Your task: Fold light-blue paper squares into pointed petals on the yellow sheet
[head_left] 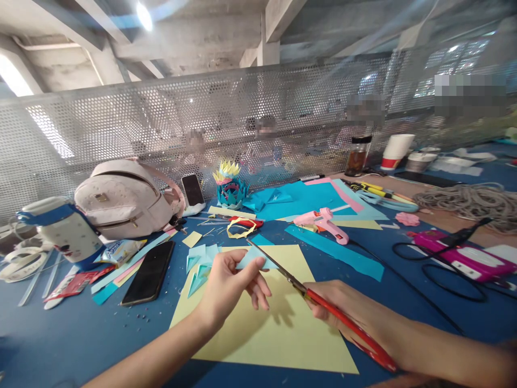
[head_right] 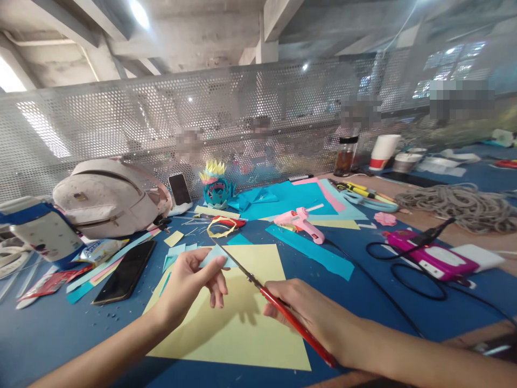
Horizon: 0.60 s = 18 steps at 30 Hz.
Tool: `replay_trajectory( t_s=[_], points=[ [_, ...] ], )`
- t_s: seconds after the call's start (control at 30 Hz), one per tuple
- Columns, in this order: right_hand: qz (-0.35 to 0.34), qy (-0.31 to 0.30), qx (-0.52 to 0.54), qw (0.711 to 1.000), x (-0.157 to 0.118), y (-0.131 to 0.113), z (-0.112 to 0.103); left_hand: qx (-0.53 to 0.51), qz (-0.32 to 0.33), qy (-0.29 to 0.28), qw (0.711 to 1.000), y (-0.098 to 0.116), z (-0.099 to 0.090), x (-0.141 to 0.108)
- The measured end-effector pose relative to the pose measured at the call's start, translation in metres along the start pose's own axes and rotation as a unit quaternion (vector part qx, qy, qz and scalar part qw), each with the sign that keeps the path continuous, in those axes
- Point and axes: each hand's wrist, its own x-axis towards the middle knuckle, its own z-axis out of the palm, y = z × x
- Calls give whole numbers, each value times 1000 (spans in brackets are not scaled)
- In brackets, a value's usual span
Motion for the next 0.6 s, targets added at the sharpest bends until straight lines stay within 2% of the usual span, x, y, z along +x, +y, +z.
replay_trajectory(
  t_s=[0.1, 0.33, 0.6],
  points=[
    [-4, 9, 27, 1000, 1, 1, 4, 0, 1, 3, 1000, 0, 0, 0],
    [-49, 4, -59, 997, -1, -12, -5, 4, -2, 3, 1000, 0, -1, 0],
    [-54, 10, -78, 995, 1, -17, -6, 2, -13, -15, 1000, -4, 2, -2]
  ],
)
